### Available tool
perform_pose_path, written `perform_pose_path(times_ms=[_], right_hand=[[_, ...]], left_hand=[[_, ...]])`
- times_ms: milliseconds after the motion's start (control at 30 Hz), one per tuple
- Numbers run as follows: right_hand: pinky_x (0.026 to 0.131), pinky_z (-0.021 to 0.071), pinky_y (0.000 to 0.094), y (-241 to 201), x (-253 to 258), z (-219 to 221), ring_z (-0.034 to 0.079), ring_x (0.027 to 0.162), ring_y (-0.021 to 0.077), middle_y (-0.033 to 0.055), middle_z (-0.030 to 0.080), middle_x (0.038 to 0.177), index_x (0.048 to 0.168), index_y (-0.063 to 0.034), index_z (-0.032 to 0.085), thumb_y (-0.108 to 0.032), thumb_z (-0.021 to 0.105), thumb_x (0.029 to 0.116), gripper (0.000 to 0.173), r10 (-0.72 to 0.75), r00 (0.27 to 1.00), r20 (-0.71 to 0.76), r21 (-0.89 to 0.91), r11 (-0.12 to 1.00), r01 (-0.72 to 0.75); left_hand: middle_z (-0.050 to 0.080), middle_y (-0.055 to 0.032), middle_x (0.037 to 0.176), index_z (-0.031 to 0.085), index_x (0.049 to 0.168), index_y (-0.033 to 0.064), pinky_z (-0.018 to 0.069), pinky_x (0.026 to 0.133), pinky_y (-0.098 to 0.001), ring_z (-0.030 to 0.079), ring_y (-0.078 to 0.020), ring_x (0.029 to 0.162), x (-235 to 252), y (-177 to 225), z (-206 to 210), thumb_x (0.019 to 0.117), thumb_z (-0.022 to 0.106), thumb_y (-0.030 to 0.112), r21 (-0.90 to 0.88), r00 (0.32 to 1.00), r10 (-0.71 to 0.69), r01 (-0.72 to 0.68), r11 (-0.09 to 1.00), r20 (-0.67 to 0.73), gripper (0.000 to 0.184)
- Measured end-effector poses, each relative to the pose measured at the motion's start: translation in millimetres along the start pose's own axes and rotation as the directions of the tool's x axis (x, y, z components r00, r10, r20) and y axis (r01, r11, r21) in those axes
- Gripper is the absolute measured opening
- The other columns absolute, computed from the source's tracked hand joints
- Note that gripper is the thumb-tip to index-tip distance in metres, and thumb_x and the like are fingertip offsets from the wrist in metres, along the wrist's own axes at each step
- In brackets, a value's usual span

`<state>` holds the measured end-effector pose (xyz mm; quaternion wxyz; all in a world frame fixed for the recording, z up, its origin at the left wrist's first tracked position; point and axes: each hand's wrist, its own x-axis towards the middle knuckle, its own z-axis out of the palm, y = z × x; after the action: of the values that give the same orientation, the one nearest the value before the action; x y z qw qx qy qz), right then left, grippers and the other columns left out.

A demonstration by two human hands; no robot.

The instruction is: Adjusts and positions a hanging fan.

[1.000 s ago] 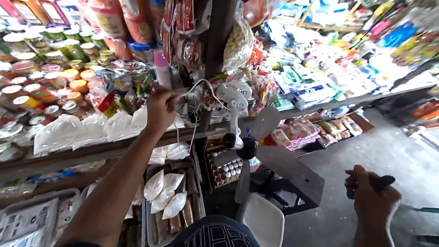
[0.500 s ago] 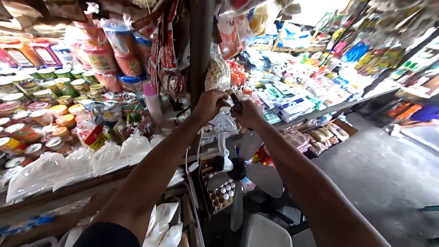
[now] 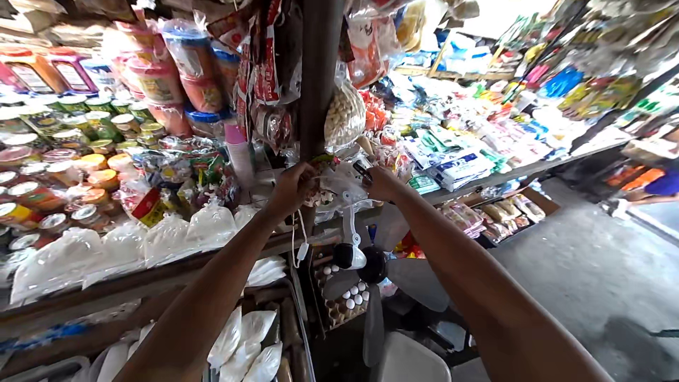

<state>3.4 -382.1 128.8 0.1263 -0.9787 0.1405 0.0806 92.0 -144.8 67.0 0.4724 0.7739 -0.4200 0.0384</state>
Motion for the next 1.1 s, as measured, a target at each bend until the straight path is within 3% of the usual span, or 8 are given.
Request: perform_pose_path(times_ms=[167, 300, 433, 567, 633, 767, 967, 1100], right_hand=[[0.093, 0.0475, 0.0652, 0.3, -4.7, -23.2, 0.063, 0.108, 0.0457, 0.0297, 0.065, 0.113, 0.121, 0.0072, 0.062, -0.014, 0.060, 0.1015, 0.029, -0.038, 0.994, -0.104, 0.067, 0.997, 0.045], [0.080, 0.0627, 0.0471, -11.4, -28.9, -52.2, 0.075, 0.084, 0.0294, 0.0222, 0.069, 0.106, 0.126, 0.0047, 0.058, -0.023, 0.055, 0.1073, 0.033, -0.022, 0.973, -0.229, 0.360, 0.927, 0.106], [0.074, 0.0670, 0.0392, -42.7, -88.8, -56.6, 0.075, 0.078, 0.0191, 0.0125, 0.071, 0.098, 0.118, 0.0016, 0.062, -0.016, 0.060, 0.1043, 0.022, -0.259, 0.920, -0.293, 0.459, 0.807, 0.373], [0.064, 0.0581, 0.0305, -74.3, -171.9, 22.1, 0.065, 0.076, 0.0187, 0.0147, 0.065, 0.099, 0.101, -0.0011, 0.074, -0.002, 0.074, 0.0851, 0.016, -0.572, 0.656, -0.492, 0.146, 0.689, 0.710], [0.061, 0.0594, 0.0358, -80.2, -199.4, 78.2, 0.068, 0.078, 0.0277, 0.0216, 0.064, 0.102, 0.099, -0.0051, 0.076, 0.000, 0.072, 0.0824, 0.017, -0.608, 0.642, -0.467, 0.095, 0.687, 0.720], [0.051, 0.0571, 0.0371, -78.0, -215.3, 145.5, 0.067, 0.065, 0.0272, 0.0188, 0.065, 0.094, 0.102, -0.0066, 0.076, -0.001, 0.073, 0.0806, 0.022, -0.580, 0.718, -0.386, 0.123, 0.739, 0.663], [0.063, 0.0553, 0.0289, -44.1, -214.9, 56.8, 0.066, 0.071, 0.0125, 0.0093, 0.073, 0.089, 0.101, -0.0009, 0.073, -0.010, 0.061, 0.0860, 0.021, -0.513, 0.721, -0.466, 0.305, 0.672, 0.675], [0.048, 0.0471, 0.0213, -6.1, -178.2, -8.1, 0.053, 0.052, -0.0007, -0.0049, 0.063, 0.067, 0.093, -0.0095, 0.075, -0.014, 0.060, 0.0839, 0.018, -0.344, 0.762, -0.549, 0.171, 0.846, 0.506]], left_hand=[[0.072, -0.0170, 0.103, 0.072, 0.110, -0.0019, 0.0584, 0.085, -0.0368, 0.071, -0.0216, 0.089, 19.2, 28.6, -11.6, 0.0989, 0.063, 0.007, 0.082, 0.947, 0.262, -0.251, 0.965, -0.186, 0.017], [0.072, -0.0172, 0.106, 0.074, 0.114, 0.0007, 0.0567, 0.090, -0.0397, 0.071, -0.0241, 0.095, 19.2, 57.2, -35.3, 0.0998, 0.063, 0.010, 0.170, 0.943, 0.289, -0.262, 0.950, -0.163, 0.020], [0.070, -0.0047, 0.088, 0.072, 0.110, 0.0044, 0.0551, 0.067, -0.0258, 0.063, -0.0066, 0.071, -34.1, 76.7, -85.2, 0.1032, 0.061, 0.026, 0.191, 0.957, 0.283, -0.267, 0.945, -0.061, 0.025], [0.070, 0.0100, 0.094, 0.073, 0.114, 0.0182, 0.0531, 0.075, -0.0132, 0.062, 0.0075, 0.083, -145.6, 56.3, -121.7, 0.1018, 0.062, 0.042, -0.181, 0.920, 0.221, -0.169, 0.969, 0.323, 0.029], [0.073, 0.0125, 0.100, 0.074, 0.115, 0.0242, 0.0539, 0.084, -0.0141, 0.065, 0.0073, 0.091, -190.4, 40.7, -108.9, 0.1026, 0.062, 0.039, -0.332, 0.863, 0.214, -0.057, 0.941, 0.458, 0.023], [0.072, -0.0065, 0.083, 0.076, 0.107, 0.0046, 0.0555, 0.074, -0.0220, 0.066, -0.0055, 0.075, -241.0, 27.8, -82.1, 0.1055, 0.055, 0.025, -0.249, 0.801, 0.139, 0.014, 0.968, 0.582, 0.030], [0.072, -0.0102, 0.093, 0.071, 0.122, 0.0058, 0.0566, 0.080, -0.0283, 0.067, -0.0108, 0.082, -206.1, 48.9, -98.2, 0.1090, 0.049, 0.030, -0.211, 0.742, 0.196, -0.075, 0.975, 0.642, 0.035], [0.072, -0.0027, 0.090, 0.072, 0.109, 0.0044, 0.0574, 0.072, -0.0257, 0.066, -0.0047, 0.074, -192.5, -1.4, -54.0, 0.1030, 0.056, 0.026, -0.136, 0.870, -0.010, 0.088, 0.987, 0.492, 0.028]])
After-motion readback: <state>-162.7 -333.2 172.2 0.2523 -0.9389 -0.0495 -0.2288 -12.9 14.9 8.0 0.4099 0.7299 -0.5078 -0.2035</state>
